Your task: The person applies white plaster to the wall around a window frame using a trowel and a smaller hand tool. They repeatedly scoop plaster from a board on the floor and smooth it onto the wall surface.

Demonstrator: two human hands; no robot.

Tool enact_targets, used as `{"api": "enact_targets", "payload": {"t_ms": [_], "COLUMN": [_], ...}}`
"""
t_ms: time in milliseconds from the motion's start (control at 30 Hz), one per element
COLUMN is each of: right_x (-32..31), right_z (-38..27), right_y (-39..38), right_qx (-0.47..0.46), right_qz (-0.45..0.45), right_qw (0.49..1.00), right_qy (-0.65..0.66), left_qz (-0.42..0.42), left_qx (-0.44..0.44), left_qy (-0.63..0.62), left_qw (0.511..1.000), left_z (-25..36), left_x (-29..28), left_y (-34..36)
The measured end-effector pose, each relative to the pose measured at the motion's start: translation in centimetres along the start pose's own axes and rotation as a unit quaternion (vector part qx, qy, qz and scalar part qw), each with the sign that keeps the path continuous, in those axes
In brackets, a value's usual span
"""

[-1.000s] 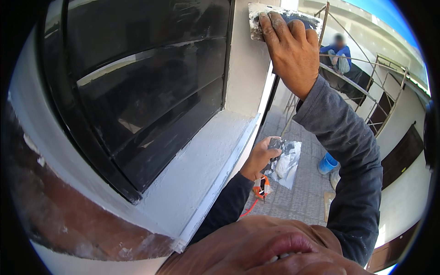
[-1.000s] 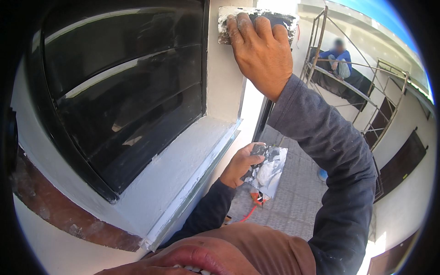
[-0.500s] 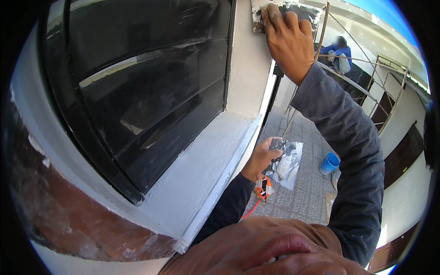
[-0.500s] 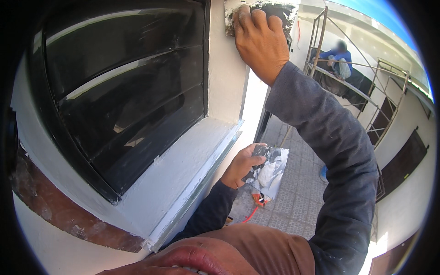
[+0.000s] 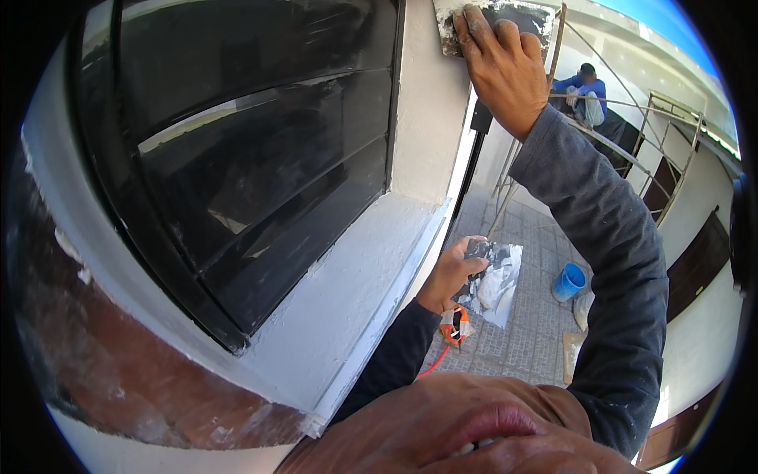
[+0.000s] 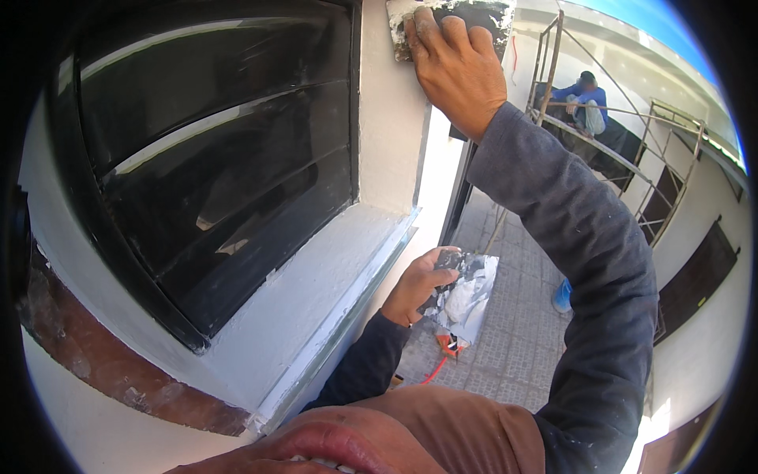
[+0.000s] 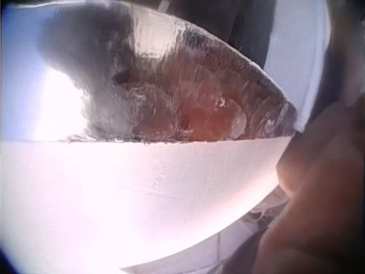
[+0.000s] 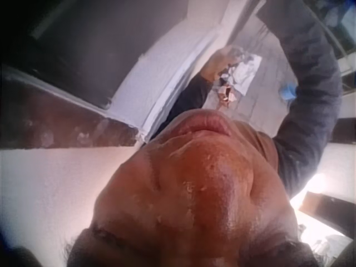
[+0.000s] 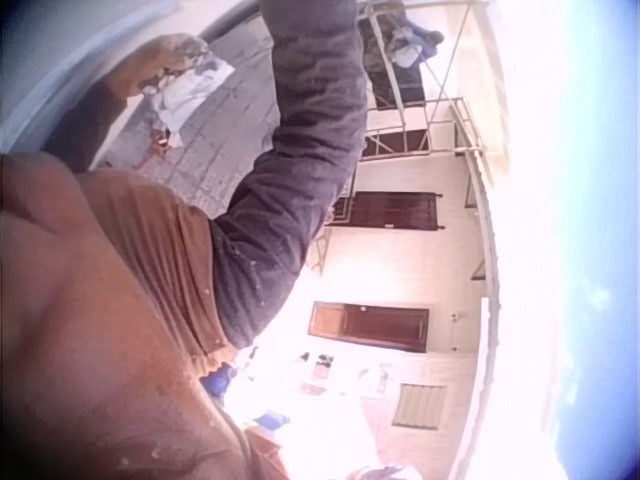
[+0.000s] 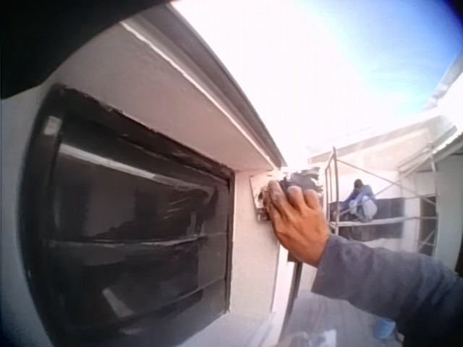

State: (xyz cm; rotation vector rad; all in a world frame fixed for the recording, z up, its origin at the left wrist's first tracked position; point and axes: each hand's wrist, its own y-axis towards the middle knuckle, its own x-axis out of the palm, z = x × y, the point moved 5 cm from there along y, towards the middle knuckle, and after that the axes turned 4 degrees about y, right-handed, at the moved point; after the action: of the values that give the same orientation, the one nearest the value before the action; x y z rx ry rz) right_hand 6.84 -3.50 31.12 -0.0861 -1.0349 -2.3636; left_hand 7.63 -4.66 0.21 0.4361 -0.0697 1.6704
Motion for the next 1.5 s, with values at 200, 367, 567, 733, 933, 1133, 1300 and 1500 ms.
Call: {"api": "enact_targets", "payload": {"t_ms": [200,367,567,733,933,1133,1300,1500], "right_x": [-2.4,-2.0,-1.5,-0.8,-0.4,-1.0,-1.5,-3.0], "right_z": [-0.1,0.1,-1.1,-1.5,-2.1,-3.4,-5.7,-8.4], "right_y": [-1.3,1.5,3.5,3.9,4.2,2.8,0.5,-2.9], "right_qx": [0.031,0.025,0.056,0.064,0.065,0.048,0.024,0.003], "right_qz": [-0.027,0.023,0.019,0.028,0.003,-0.046,-0.103,-0.09], "right_qw": [0.999,0.997,0.995,0.994,0.995,0.988,0.992,0.988], "right_qy": [0.009,0.076,0.081,0.081,0.08,0.137,0.066,0.129], "left_qz": [-0.005,-0.017,-0.023,-0.016,-0.009,0.001,0.001,0.017], "left_qx": [0.021,0.006,0.011,0.021,0.022,0.029,0.029,0.012], "left_qy": [0.013,-0.014,-0.011,0.015,0.033,0.056,0.05,0.055], "left_qw": [1.0,1.0,1.0,1.0,0.999,0.998,0.998,0.998], "left_z": [-0.1,-0.5,-0.2,-0.1,0.0,0.0,0.1,0.0], "left_x": [0.0,0.0,0.1,0.0,-0.1,-0.2,-0.2,-0.4], "left_y": [0.4,0.5,0.4,0.4,0.4,0.5,0.5,0.4]}}
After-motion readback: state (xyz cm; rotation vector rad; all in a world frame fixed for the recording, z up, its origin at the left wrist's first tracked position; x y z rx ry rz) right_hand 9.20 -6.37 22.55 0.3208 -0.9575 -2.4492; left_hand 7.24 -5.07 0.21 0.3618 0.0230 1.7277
